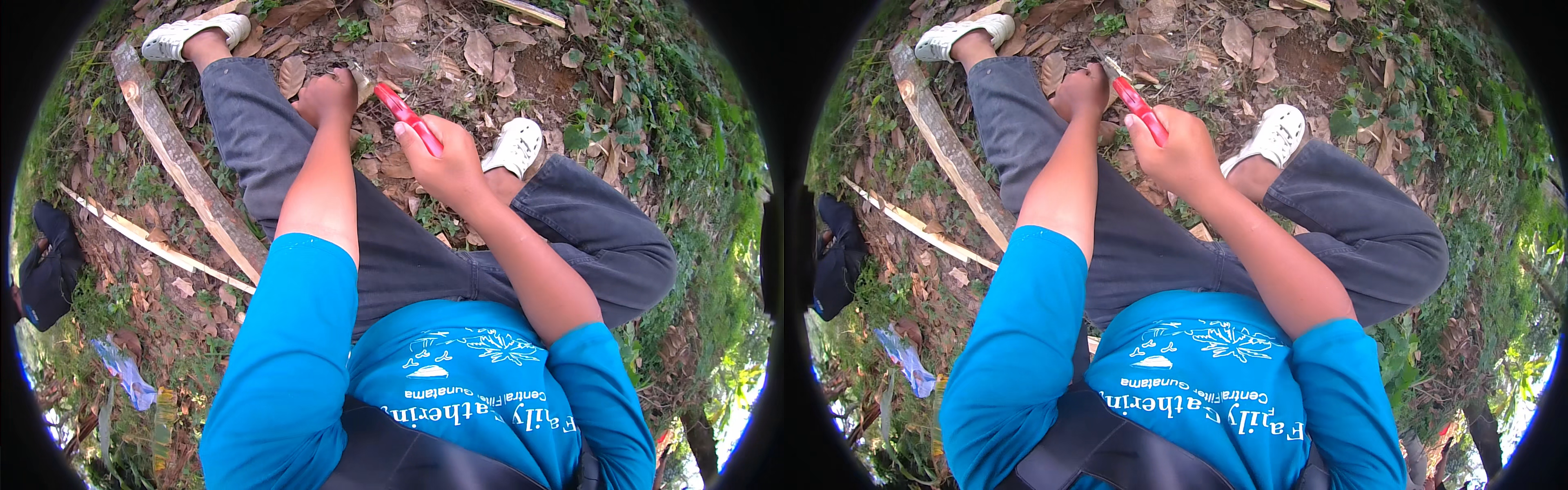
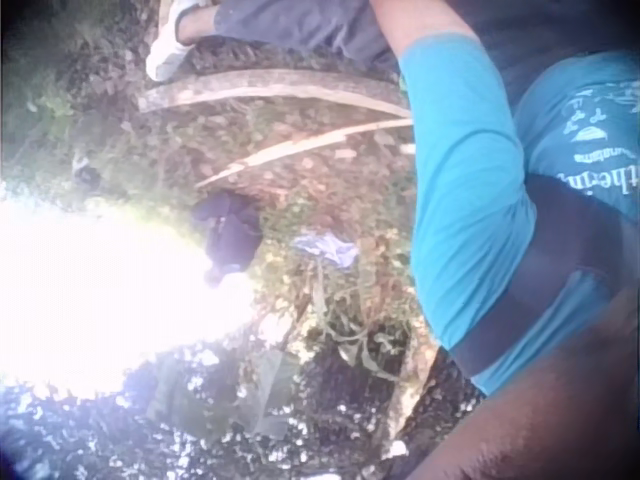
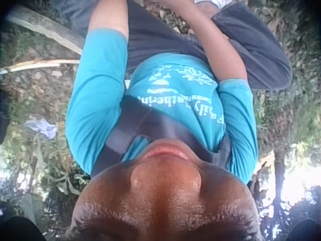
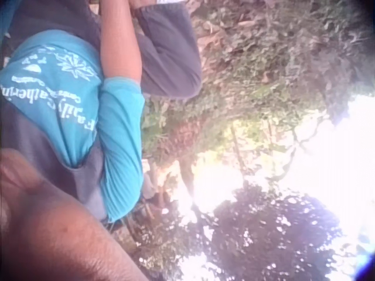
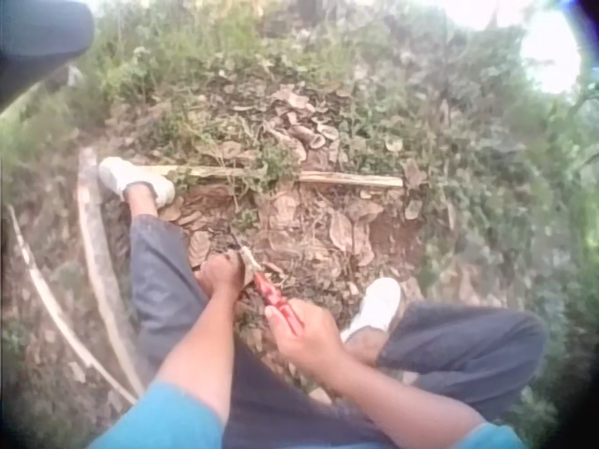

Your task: The person sits on the ground and uses a red folding saw to cut a piece of wood held between their legs. They saw through the wood to create a notch and then separate a thin strip from the main piece.

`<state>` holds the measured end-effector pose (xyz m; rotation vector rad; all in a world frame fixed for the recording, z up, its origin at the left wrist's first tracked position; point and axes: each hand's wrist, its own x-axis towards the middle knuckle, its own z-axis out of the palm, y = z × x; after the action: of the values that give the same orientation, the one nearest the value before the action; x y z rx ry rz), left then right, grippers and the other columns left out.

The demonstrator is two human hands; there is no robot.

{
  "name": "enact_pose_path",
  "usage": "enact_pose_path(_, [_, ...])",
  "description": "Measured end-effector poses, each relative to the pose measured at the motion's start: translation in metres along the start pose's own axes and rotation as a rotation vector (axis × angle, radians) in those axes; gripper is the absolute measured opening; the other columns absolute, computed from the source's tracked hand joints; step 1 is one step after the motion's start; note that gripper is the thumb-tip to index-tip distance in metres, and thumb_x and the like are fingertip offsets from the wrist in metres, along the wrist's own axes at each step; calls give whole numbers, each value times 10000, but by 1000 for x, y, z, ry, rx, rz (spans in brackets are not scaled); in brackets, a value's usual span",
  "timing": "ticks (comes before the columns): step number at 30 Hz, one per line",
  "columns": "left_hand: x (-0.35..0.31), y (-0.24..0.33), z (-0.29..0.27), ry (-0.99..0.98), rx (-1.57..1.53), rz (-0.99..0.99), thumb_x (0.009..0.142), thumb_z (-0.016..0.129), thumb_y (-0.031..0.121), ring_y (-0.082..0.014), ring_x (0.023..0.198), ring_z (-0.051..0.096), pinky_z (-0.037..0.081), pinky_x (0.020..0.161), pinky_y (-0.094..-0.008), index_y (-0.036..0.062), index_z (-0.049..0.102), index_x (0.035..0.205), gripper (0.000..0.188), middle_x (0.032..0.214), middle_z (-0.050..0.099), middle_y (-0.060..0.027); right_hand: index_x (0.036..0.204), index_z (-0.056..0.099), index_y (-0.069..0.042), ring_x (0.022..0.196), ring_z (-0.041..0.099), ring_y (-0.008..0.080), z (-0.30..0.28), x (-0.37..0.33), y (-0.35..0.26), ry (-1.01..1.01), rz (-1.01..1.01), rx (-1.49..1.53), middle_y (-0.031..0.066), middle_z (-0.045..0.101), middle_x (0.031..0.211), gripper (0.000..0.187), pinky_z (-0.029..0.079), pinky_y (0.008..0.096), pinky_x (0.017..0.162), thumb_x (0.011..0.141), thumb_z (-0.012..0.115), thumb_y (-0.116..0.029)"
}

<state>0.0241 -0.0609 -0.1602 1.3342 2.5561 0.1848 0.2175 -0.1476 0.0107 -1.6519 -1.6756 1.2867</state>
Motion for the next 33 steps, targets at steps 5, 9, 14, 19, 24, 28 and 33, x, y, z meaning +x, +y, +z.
enact_pose_path(5, [2,-9,2,25,61,-15,935,393,503,-327,1040,703,442,924,-507,121,826,985,581,1080,773,-126,861,640,-35,586,420,54,-59,-74,-13,-49,21,121,-26,505,640,263,352,282,533,1030,670,-235])
enact_pose_path(9, [-2,-4,0,14,72,-9,942,374,516,-329,1055,707,442,939,-505,142,828,1030,595,1089,778,-120,860,640,-35,607,406,29,-104,-116,-33,-72,141,133,-49,491,658,272,324,256,540,1044,653,-234])
enact_pose_path(14, [-2,-5,4,13,46,11,945,381,517,-319,1061,709,437,960,-505,156,827,1065,586,1091,778,-119,823,623,-39,599,400,34,-81,-80,-22,19,82,205,-50,484,642,311,326,271,528,1039,667,-258])
enact_pose_path(19, [1,-7,10,58,6,-1,931,414,485,-306,1008,688,415,931,-506,105,826,934,561,1040,774,-102,770,586,-46,586,386,42,-49,-44,-10,30,68,188,-59,459,617,353,337,284,524,1030,678,-266])
enact_pose_path(24, [-2,-2,4,32,29,-16,938,409,479,-296,1021,693,421,919,-502,107,827,944,560,1063,775,-103,838,624,-38,589,408,40,-53,-52,-6,-26,95,223,-58,489,646,303,340,272,529,1043,658,-259])
enact_pose_path(28, [-2,-5,4,37,33,-9,941,407,472,-303,992,699,428,901,-503,105,828,925,559,1037,777,-103,795,599,-44,562,422,51,-76,-82,-29,-50,134,206,-34,484,603,312,347,301,508,1026,673,-241])
enact_pose_path(33, [-7,-6,-1,63,75,28,963,338,478,-346,1019,723,462,935,-512,104,816,1016,609,1065,776,-149,758,582,-30,546,459,87,-58,-51,-20,-47,73,183,20,533,600,349,376,318,515,1019,670,-245])
